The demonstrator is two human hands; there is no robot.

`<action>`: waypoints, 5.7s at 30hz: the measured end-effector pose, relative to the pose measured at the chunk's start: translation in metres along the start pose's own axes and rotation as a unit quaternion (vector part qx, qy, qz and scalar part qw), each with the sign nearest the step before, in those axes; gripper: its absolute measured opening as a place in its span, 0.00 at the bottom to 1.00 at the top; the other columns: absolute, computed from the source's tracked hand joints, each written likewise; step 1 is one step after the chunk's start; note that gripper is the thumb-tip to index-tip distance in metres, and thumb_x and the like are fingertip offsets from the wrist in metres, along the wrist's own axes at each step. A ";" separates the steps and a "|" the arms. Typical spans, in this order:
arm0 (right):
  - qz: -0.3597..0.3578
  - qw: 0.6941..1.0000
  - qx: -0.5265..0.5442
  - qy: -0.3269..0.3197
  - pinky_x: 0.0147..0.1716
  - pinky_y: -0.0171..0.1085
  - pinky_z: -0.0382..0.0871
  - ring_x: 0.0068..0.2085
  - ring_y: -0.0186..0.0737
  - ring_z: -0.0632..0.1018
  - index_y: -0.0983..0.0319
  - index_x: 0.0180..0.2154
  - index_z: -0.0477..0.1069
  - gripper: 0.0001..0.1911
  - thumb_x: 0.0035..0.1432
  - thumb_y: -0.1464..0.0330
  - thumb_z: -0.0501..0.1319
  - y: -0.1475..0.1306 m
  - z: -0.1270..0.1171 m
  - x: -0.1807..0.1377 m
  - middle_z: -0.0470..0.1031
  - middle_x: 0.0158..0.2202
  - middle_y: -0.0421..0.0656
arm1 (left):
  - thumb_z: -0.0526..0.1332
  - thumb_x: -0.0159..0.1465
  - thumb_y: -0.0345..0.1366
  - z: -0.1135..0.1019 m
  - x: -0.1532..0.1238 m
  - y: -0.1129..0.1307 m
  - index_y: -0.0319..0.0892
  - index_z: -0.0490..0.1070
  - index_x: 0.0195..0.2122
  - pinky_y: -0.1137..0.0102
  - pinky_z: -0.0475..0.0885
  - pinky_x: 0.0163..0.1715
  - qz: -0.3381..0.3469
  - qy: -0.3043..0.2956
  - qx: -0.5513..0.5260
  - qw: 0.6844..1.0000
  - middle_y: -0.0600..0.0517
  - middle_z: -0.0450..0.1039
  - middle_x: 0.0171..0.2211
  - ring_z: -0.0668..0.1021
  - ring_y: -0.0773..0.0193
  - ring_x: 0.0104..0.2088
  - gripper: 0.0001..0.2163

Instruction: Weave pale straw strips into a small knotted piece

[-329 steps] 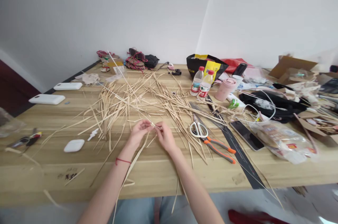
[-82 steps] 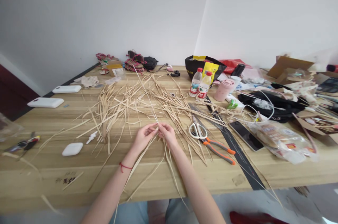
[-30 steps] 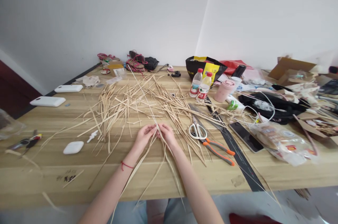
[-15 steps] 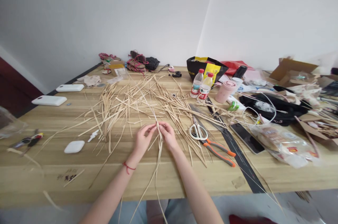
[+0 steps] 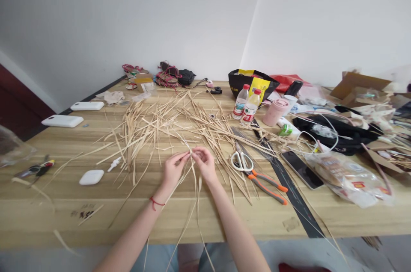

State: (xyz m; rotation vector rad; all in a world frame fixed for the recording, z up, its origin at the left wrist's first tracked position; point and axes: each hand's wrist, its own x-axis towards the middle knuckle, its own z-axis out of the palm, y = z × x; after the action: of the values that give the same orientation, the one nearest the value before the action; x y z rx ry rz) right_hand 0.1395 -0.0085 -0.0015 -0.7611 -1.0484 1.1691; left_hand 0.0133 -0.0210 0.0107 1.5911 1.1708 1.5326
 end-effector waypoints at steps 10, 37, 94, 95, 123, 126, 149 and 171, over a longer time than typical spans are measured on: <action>-0.030 0.999 -0.040 -0.017 0.46 0.43 0.66 0.43 0.43 0.74 0.57 0.34 0.78 0.09 0.47 0.66 0.66 -0.004 -0.003 0.000 0.75 0.39 0.44 | 0.62 0.58 0.37 -0.001 -0.001 0.000 0.45 0.77 0.35 0.64 0.71 0.41 0.029 0.007 0.022 0.999 0.48 0.77 0.35 0.77 0.59 0.37 0.07; 0.115 0.972 -0.161 -0.123 0.35 0.38 0.68 0.34 0.40 0.75 0.63 0.37 0.75 0.16 0.46 0.61 0.66 -0.007 -0.018 0.001 0.77 0.34 0.45 | 0.68 0.46 0.40 -0.011 0.017 -0.040 0.37 0.73 0.24 0.69 0.70 0.31 -0.178 0.096 -0.166 0.965 0.50 0.74 0.23 0.75 0.65 0.27 0.11; 0.224 0.957 -0.034 -0.182 0.38 0.38 0.66 0.33 0.39 0.75 0.61 0.36 0.75 0.17 0.49 0.56 0.63 -0.009 -0.009 -0.003 0.76 0.31 0.43 | 0.66 0.50 0.42 -0.013 0.018 -0.023 0.39 0.71 0.29 0.71 0.69 0.34 -0.182 -0.009 -0.211 0.960 0.51 0.72 0.28 0.73 0.66 0.30 0.12; 0.218 0.958 -0.048 -0.180 0.38 0.37 0.66 0.34 0.38 0.74 0.61 0.36 0.75 0.16 0.48 0.57 0.65 -0.011 -0.011 -0.003 0.76 0.32 0.42 | 0.66 0.50 0.42 -0.013 0.018 -0.022 0.39 0.71 0.30 0.71 0.69 0.34 -0.182 -0.008 -0.216 0.959 0.51 0.71 0.28 0.73 0.66 0.30 0.13; 0.124 0.955 -0.178 -0.200 0.27 0.33 0.59 0.26 0.32 0.68 0.63 0.28 0.69 0.15 0.48 0.57 0.65 -0.011 -0.020 0.001 0.70 0.25 0.38 | 0.68 0.48 0.38 -0.016 0.019 -0.020 0.39 0.68 0.34 0.69 0.73 0.32 -0.164 0.023 -0.229 0.959 0.50 0.72 0.33 0.77 0.66 0.29 0.15; 0.096 0.956 -0.221 -0.170 0.26 0.33 0.59 0.25 0.32 0.67 0.62 0.27 0.67 0.16 0.45 0.57 0.66 -0.009 -0.021 0.002 0.68 0.24 0.37 | 0.68 0.48 0.39 -0.016 0.019 -0.020 0.38 0.68 0.33 0.70 0.74 0.31 -0.168 0.025 -0.215 0.962 0.50 0.72 0.34 0.77 0.66 0.28 0.15; 0.100 0.971 -0.189 -0.105 0.22 0.32 0.60 0.23 0.32 0.69 0.63 0.32 0.71 0.16 0.50 0.55 0.62 -0.009 -0.036 0.010 0.71 0.24 0.39 | 0.69 0.48 0.37 -0.017 0.021 -0.026 0.39 0.67 0.32 0.71 0.73 0.31 -0.149 0.068 -0.250 0.954 0.52 0.72 0.32 0.77 0.66 0.29 0.14; -0.120 0.948 -0.286 -0.075 0.38 0.39 0.67 0.37 0.42 0.74 0.60 0.38 0.73 0.11 0.54 0.62 0.61 -0.011 -0.015 0.000 0.75 0.35 0.45 | 0.69 0.49 0.35 -0.009 0.017 -0.023 0.40 0.67 0.32 0.70 0.72 0.33 -0.160 0.063 -0.296 0.940 0.54 0.70 0.34 0.77 0.66 0.31 0.13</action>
State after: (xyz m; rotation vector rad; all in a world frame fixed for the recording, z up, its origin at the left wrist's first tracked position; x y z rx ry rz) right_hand 0.1570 -0.0105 0.0035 -0.9668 -1.5943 0.7194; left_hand -0.0006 0.0024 -0.0021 0.8722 0.8607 1.5820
